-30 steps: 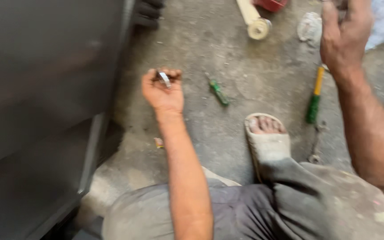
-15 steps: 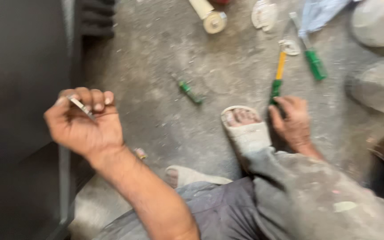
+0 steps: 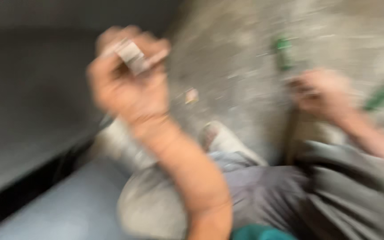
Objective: The person sits on the floor fitting lock escutcheons and lock cylinders onto the doors of grey metal cabinets. They pick small metal lock parts from boxes and a tray on the floor, hold each escutcheon against the door's keyhole, and drive screws with a green-handled screwdriver to secure the locks.
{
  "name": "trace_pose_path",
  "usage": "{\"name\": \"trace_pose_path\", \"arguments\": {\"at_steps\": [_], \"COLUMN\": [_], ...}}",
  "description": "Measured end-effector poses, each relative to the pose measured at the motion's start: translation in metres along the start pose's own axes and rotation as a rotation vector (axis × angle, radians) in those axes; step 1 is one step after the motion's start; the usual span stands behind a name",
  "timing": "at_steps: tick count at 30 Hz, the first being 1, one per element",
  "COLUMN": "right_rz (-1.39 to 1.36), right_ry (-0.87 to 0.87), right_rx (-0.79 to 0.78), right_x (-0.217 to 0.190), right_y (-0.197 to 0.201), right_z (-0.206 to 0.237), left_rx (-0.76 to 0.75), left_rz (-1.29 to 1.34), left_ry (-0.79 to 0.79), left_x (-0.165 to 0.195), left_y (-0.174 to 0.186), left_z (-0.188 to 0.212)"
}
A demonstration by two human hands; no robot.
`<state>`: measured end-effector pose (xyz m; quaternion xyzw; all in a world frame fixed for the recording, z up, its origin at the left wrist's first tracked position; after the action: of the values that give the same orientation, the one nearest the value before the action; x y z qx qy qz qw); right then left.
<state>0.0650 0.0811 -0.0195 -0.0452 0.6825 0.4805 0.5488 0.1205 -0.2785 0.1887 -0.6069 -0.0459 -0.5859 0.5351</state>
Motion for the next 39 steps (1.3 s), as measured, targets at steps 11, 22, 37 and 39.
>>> {"name": "trace_pose_path", "arguments": {"at_steps": [11,22,37,39], "right_rz": [-0.665,0.441,0.683,0.723], "right_ry": [-0.586,-1.119,-0.488,-0.400], "right_rx": [0.415,0.831,0.898,0.846], "right_x": [-0.028,0.010,0.061,0.075], "right_y": [-0.041,-0.003,0.161,0.199], "right_z": [0.096,0.209,0.027,-0.023], "left_rx": [-0.157,-0.090,-0.103,-0.103], "left_rz": [0.076,0.331,0.257,0.207], "left_ry": [0.456,0.685,0.531,0.496], "left_x": [-0.062,-0.126,-0.146,-0.163], "left_y": [-0.017,-0.061,-0.090,-0.104], "left_z": [0.000,0.009,-0.032,-0.044]}}
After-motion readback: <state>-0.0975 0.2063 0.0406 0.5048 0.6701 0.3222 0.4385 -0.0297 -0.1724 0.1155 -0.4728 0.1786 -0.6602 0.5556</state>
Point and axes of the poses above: each hand's wrist, its own z-axis away from the middle knuckle, its own y-axis out of the back of the hand, x = y × z, the point moved 2 cm from there along -z, towards the middle knuckle, and after that the axes turned 8 degrees about x, right-handed, at the moved point
